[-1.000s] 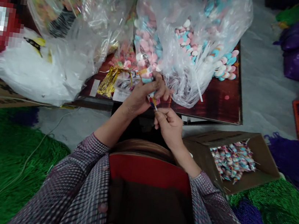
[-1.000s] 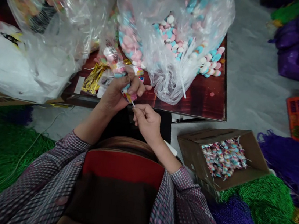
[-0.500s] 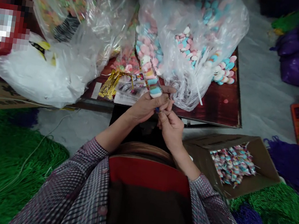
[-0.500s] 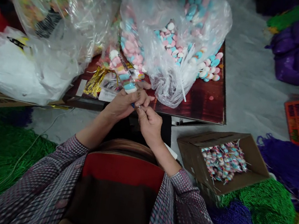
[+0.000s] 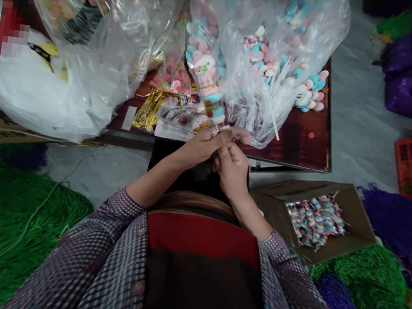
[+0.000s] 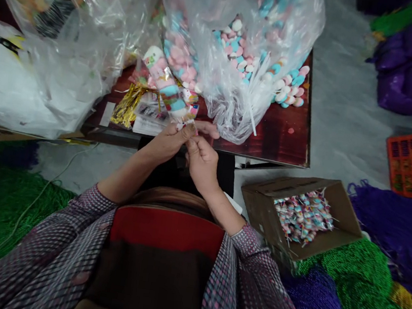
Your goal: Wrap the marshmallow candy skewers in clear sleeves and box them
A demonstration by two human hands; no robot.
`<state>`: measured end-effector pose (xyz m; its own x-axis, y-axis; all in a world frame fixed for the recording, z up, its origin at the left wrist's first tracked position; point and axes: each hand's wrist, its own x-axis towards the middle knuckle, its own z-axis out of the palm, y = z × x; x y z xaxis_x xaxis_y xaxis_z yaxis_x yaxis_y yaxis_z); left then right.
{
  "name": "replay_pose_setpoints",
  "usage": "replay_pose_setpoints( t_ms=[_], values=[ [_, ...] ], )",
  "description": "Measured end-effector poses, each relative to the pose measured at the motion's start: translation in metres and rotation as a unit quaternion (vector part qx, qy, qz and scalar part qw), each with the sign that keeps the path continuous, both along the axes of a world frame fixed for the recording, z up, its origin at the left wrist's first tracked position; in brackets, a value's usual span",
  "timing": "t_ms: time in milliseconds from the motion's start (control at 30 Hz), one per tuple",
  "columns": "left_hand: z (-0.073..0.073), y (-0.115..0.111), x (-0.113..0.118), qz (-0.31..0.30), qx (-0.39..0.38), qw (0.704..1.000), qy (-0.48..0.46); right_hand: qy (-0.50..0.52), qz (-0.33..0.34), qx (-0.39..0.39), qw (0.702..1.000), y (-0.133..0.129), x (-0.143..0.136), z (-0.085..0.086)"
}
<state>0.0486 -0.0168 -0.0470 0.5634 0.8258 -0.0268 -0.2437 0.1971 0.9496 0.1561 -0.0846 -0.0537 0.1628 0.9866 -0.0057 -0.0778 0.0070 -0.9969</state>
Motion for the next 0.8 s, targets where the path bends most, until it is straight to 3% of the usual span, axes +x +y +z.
replay_pose_setpoints(
  t_ms=[100, 300, 567, 800],
  values=[
    [0.002, 0.004, -0.007, -0.017, -0.017, 0.998, -0.062, 0.066, 0.010, -0.020, 0.998, 0.001, 0.000, -0.003],
    [0.016, 0.010, -0.013, 0.064, -0.049, 0.986, -0.148, 0.111, 0.026, -0.051, 0.992, 0.000, -0.004, -0.001],
    [0.020, -0.001, -0.002, 0.056, -0.089, 0.984, -0.145, 0.129, 0.017, -0.059, 0.990, -0.002, -0.007, -0.003],
    [0.009, -0.006, -0.002, 0.043, -0.121, 0.985, -0.119, 0.128, 0.031, -0.092, 0.987, -0.003, -0.011, -0.008]
  ],
)
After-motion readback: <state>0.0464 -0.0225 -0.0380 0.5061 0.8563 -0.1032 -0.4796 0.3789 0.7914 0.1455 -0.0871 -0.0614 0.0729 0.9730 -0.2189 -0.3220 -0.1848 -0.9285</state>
